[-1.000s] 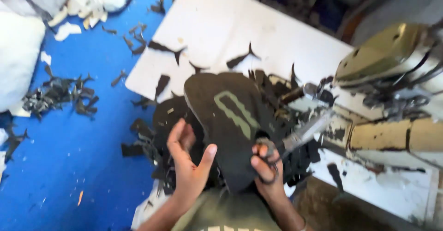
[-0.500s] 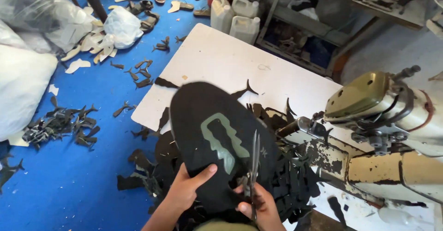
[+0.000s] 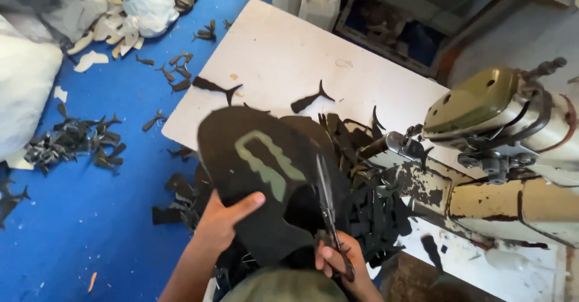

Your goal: The person holds a black knitted shoe upper and uses scissors to trim away excess material around a green glued overlay, rotating the upper to reach different edges. Trimmed scraps fall onto a pile of offcuts beside the work table as the person continues trimming around the upper.

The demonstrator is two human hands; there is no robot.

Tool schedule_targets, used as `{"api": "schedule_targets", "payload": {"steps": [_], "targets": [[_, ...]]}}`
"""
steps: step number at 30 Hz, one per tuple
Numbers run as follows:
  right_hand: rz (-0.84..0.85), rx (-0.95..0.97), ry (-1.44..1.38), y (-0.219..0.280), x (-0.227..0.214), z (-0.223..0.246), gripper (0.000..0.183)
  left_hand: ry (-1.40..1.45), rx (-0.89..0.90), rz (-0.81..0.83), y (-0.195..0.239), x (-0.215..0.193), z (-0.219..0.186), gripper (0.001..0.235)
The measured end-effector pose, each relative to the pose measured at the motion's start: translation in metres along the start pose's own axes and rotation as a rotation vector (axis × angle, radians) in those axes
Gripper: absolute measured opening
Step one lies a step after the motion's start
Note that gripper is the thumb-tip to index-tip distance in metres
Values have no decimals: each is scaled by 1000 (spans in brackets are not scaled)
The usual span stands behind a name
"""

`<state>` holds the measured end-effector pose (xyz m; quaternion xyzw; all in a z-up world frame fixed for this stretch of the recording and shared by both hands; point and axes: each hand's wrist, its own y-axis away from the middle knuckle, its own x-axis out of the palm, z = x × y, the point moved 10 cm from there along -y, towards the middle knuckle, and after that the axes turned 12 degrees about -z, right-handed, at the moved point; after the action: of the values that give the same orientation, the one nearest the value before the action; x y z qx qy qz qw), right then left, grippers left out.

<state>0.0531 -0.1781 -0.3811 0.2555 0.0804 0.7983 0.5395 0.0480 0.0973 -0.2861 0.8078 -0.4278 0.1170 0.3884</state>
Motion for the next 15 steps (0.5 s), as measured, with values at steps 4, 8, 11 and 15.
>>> {"api": "schedule_targets", "payload": {"steps": [4, 8, 11, 15], "targets": [[-21, -159, 76, -6, 20, 22, 33, -228, 10, 73, -7, 0, 28, 57], [-90, -69, 59, -13, 24, 20, 33, -298, -80, 163, -9, 9, 49, 54], [-72, -44, 167, -12, 28, 15, 33, -321, -68, 185, -8, 10, 56, 54], [-41, -87, 288, -13, 29, 0, 31, -319, -27, 231, -7, 12, 60, 51]]}}
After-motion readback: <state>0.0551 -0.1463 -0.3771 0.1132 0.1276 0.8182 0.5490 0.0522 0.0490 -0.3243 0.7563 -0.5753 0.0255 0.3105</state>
